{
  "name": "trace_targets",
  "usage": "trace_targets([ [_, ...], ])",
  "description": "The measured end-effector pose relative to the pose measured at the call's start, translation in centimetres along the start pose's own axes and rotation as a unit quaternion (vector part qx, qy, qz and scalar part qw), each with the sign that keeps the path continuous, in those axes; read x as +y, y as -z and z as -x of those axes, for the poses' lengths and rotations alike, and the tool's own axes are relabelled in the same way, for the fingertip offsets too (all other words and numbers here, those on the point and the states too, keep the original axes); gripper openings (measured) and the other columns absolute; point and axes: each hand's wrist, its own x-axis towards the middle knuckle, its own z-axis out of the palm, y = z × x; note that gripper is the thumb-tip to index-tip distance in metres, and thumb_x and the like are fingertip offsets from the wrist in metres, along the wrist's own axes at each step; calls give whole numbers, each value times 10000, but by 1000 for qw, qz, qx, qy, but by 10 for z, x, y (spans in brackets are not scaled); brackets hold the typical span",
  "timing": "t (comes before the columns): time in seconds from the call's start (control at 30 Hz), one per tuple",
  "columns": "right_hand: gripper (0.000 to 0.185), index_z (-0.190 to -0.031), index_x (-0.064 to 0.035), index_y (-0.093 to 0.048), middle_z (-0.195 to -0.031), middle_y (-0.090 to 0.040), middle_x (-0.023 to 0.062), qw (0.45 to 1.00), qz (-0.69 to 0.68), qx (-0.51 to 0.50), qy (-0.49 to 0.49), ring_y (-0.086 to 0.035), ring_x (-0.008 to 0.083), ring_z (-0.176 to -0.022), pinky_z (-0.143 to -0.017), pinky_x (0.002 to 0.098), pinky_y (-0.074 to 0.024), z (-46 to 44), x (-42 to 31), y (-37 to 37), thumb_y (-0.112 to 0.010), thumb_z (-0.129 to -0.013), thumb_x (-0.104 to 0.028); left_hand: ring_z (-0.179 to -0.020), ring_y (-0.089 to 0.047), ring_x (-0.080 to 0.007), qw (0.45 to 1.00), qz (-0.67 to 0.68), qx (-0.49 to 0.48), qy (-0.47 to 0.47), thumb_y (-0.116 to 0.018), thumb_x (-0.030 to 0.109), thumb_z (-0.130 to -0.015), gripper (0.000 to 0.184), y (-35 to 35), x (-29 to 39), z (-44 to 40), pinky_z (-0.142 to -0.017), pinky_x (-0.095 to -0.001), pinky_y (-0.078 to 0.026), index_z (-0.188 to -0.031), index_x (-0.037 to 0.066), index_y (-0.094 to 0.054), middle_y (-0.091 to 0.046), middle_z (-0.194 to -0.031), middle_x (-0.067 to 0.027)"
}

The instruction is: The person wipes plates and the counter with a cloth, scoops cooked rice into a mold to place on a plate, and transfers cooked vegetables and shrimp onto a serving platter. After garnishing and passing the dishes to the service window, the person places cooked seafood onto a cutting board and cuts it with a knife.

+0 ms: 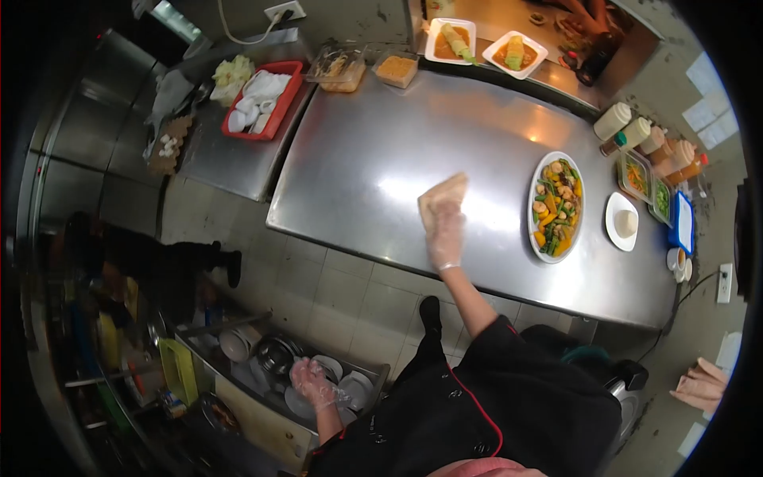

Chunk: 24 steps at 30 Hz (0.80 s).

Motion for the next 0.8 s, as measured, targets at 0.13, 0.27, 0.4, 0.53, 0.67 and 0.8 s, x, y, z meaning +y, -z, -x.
trace_targets([
  [0.13, 454, -1370, -47, -299, -1380, -355, 189, 978, -180, -93, -56, -338, 337, -1263, -1081, 424, -252, -20, -64, -76, -284, -917, -78, -751, -541, -181, 998, -9, -54, -21, -588, 93, -835, 208, -31, 11, 10, -618, -260, -441, -1022, 61, -503, -572, -971, -120],
  [0.27, 382, -1233, -23, -464, -1288, -463, 148, 940, 90, -273, 185, -428, 277, -1205, -1011, 360, -372, -37, -152, -121, -415, -855, -50, -765, -527, -168, 989, -60, -126, -57, -562, 96, -866, 166, -106, 9, 23, -621, -240, -435, -1001, 45, -478, -538, -973, -111],
  [0.4, 361, -1193, -29, -511, -1307, -454, 127, 928, -99, -293, 210, -416, 270, -1224, -1013, 358, -376, 6, -120, -81, -440, -841, -64, -787, -528, -163, 972, -128, -192, -45, -532, 117, -903, 155, -169, 6, 56, -627, -249, -439, -1021, 39, -466, -535, -970, -102],
  [0.53, 372, -1212, -33, -499, -1282, -461, 136, 975, -52, -165, 139, -426, 289, -1213, -1018, 370, -372, 76, -11, 39, -449, -846, -78, -811, -534, -156, 948, -158, -277, 0, -545, 121, -898, 164, -193, -23, 68, -642, -256, -448, -1031, 50, -482, -544, -967, -79],
  [0.67, 358, -1207, -33, -486, -1246, -490, 141, 994, 50, -97, 29, -466, 292, -1177, -1011, 376, -373, 154, 113, 176, -421, -858, -84, -782, -540, -139, 918, -217, -333, 21, -532, 121, -903, 143, -219, -47, 97, -632, -242, -448, -1018, 50, -487, -555, -927, -68],
  [0.8, 338, -1081, -20, -554, -1030, -560, 143, 967, 187, 25, -170, -541, 311, -976, -843, 409, -465, 210, 225, 311, -549, -748, -79, -738, -558, -131, 885, -208, -414, 40, -513, 137, -917, 88, -246, -71, 138, -600, -230, -457, -948, 55, -501, -572, -902, -74],
])
